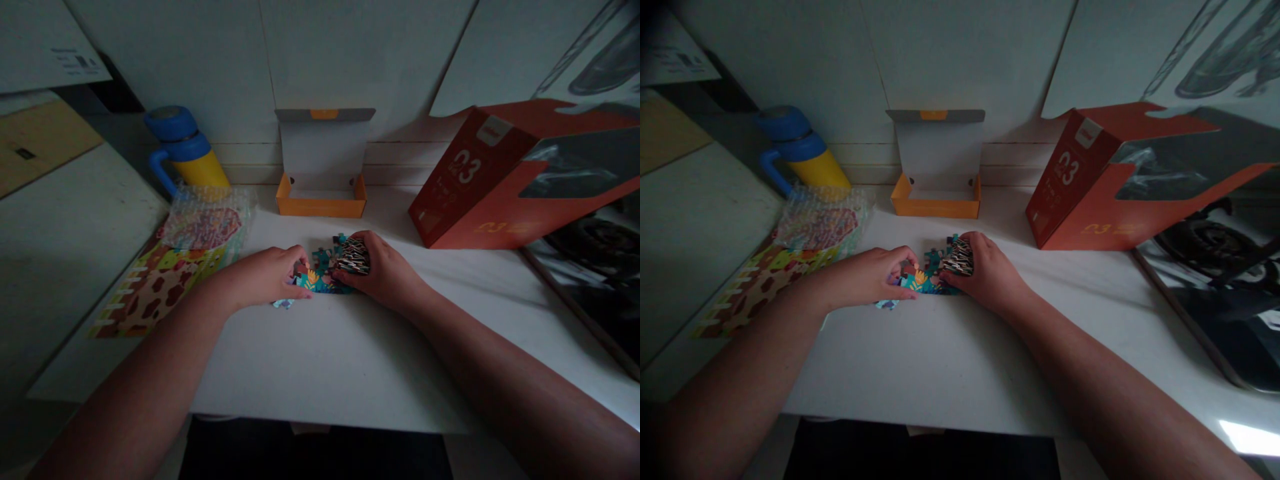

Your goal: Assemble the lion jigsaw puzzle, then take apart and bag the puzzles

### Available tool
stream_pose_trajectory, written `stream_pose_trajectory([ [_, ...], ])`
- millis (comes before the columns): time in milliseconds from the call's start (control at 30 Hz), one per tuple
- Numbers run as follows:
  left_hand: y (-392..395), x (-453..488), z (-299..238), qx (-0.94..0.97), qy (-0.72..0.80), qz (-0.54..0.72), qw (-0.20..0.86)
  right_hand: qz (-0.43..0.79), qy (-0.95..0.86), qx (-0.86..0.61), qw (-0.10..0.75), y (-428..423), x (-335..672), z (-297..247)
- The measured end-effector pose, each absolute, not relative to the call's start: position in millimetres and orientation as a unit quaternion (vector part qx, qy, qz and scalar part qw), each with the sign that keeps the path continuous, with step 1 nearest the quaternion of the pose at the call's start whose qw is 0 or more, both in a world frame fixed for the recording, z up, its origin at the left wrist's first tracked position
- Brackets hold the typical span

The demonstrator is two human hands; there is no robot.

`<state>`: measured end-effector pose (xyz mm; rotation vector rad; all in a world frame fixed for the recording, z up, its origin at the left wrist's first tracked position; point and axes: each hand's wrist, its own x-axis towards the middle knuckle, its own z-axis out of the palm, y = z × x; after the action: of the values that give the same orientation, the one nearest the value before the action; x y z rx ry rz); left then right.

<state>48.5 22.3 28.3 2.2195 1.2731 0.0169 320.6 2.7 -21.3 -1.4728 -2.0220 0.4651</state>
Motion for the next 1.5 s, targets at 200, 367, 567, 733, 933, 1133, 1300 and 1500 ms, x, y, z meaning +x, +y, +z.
stream_pose_trajectory([
  [200,16,60,25,0.826,0.485,0.043,0.284,0.167,-0.769,-0.543,0.294,1,319,-22],
  [367,15,66,15,0.823,0.481,0.033,0.301,0.163,-0.777,-0.531,0.296,1,319,-21],
  [567,18,67,15,0.819,0.468,0.028,0.332,0.158,-0.782,-0.525,0.297,2,319,-22],
  [733,18,69,15,0.836,0.453,0.03,0.307,0.155,-0.79,-0.513,0.297,2,319,-22],
  [933,17,69,16,0.845,0.452,0.029,0.286,0.152,-0.795,-0.512,0.288,1,318,-20],
  [1133,20,65,16,0.829,0.461,0.046,0.313,0.147,-0.793,-0.519,0.283,1,318,-21],
  [1300,22,63,18,0.817,0.461,0.056,0.341,0.147,-0.792,-0.519,0.285,0,318,-21],
  [1500,23,63,17,0.77,0.442,0.102,0.45,0.166,-0.78,-0.527,0.293,1,321,-22],
])
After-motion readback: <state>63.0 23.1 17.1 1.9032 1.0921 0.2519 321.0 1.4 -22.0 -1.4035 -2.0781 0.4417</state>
